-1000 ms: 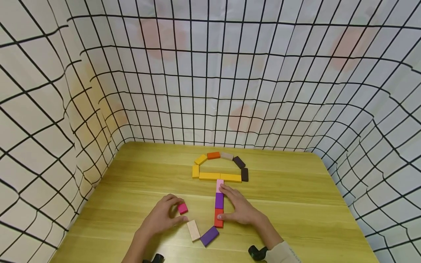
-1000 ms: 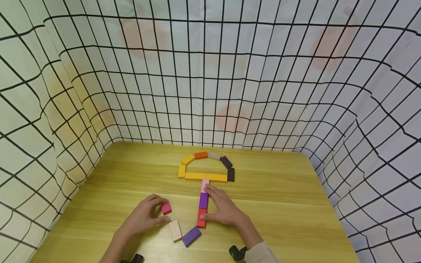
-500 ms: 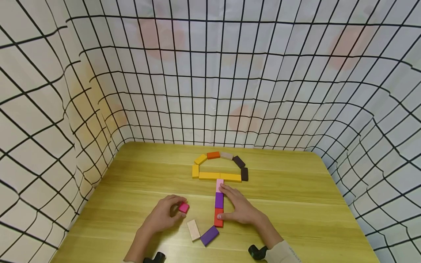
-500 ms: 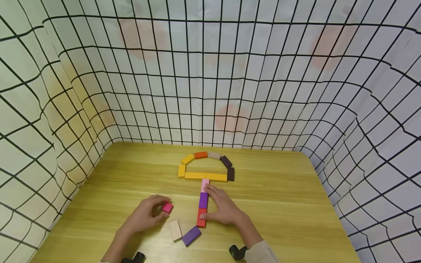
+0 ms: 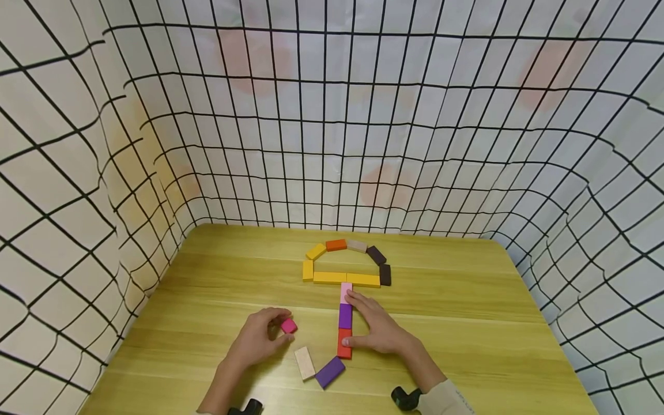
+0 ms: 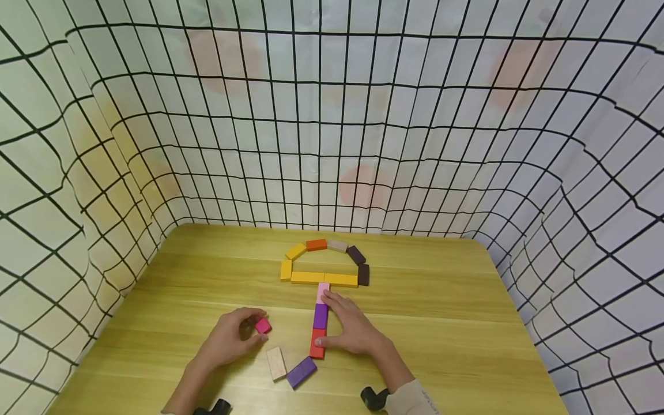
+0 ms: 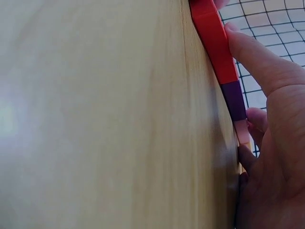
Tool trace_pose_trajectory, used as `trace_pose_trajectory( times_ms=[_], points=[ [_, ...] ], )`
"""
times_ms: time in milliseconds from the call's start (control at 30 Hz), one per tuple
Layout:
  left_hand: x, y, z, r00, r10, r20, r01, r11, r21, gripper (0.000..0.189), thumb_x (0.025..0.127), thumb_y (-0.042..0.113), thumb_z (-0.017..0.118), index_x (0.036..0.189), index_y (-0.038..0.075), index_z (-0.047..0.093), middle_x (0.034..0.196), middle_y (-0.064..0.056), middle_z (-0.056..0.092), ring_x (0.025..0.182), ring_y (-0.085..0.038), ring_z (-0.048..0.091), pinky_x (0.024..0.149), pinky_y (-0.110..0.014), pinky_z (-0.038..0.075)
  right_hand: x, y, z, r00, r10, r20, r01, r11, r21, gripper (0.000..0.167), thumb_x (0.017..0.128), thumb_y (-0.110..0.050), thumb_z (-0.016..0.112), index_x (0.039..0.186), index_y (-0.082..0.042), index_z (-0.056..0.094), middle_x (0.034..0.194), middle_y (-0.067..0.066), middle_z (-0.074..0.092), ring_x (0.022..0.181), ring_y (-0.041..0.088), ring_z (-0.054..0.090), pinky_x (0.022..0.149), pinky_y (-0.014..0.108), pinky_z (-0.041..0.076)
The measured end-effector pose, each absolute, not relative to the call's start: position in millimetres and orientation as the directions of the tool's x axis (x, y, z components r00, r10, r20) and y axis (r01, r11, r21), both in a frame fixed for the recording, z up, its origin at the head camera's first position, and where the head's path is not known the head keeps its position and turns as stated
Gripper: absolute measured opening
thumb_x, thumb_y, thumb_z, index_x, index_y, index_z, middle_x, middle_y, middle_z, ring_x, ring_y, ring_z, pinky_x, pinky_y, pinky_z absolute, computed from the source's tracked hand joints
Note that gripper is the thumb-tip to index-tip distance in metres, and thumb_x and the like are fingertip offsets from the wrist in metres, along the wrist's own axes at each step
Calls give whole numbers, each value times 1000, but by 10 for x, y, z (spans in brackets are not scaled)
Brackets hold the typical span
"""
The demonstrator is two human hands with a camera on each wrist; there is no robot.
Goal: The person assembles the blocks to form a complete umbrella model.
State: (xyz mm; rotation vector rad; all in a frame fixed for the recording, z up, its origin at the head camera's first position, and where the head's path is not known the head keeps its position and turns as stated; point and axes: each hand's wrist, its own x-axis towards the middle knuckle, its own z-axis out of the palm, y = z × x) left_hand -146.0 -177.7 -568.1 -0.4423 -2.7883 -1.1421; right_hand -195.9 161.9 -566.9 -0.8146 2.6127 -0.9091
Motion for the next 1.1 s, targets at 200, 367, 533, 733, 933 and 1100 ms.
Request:
trace_pose_trajectory(
  times_ms=[200,367,533,733,933,1100],
  points=[
    [-1461,-1781,-5684,-966,172,192,257,703,663,38,75,33,93,105,18,77,98,10,71,91,-9,67,82,-27,59,-1977,1620,-5698,-814,-579,-51,-422,649,-633,105,83,-70,73,165,-26,25,172,-5,22,159,34,21,124,62,26],
    [-1469,-1773,-5682,-956,216,197,292,655,697,29,81,25,89,106,16,77,100,7,74,92,-10,70,84,-27,61,-1980,1616,-5704,-816,-575,-58,-415,653,-634,105,82,-70,72,166,-27,24,172,-5,22,159,35,19,125,63,25],
    [-1470,-1736,-5683,-937,281,208,343,623,703,27,85,22,86,110,14,77,106,4,76,97,-13,72,90,-32,61,-1971,1628,-5705,-818,-571,-69,-404,656,-638,105,82,-71,72,165,-27,25,172,-4,22,159,36,19,124,63,25],
    [-1456,-1700,-5689,-906,347,241,414,620,667,25,87,22,84,111,18,77,107,9,74,101,-11,70,93,-36,60,-1962,1631,-5706,-819,-570,-71,-404,660,-633,105,82,-71,72,165,-27,25,172,-4,21,159,36,19,124,64,25],
    [-1458,-1695,-5680,-893,384,234,434,601,671,20,91,20,80,111,20,77,106,13,72,100,-6,67,91,-33,58,-1968,1630,-5705,-819,-569,-72,-402,660,-634,106,82,-71,72,166,-27,23,172,-4,21,159,35,18,125,64,22],
    [-1453,-1691,-5674,-889,407,212,431,582,690,19,92,22,80,110,24,78,105,15,72,101,-5,66,92,-33,57,-1974,1633,-5710,-817,-572,-72,-407,660,-631,106,82,-70,72,166,-26,23,172,-4,21,159,35,18,125,63,21]
  ],
)
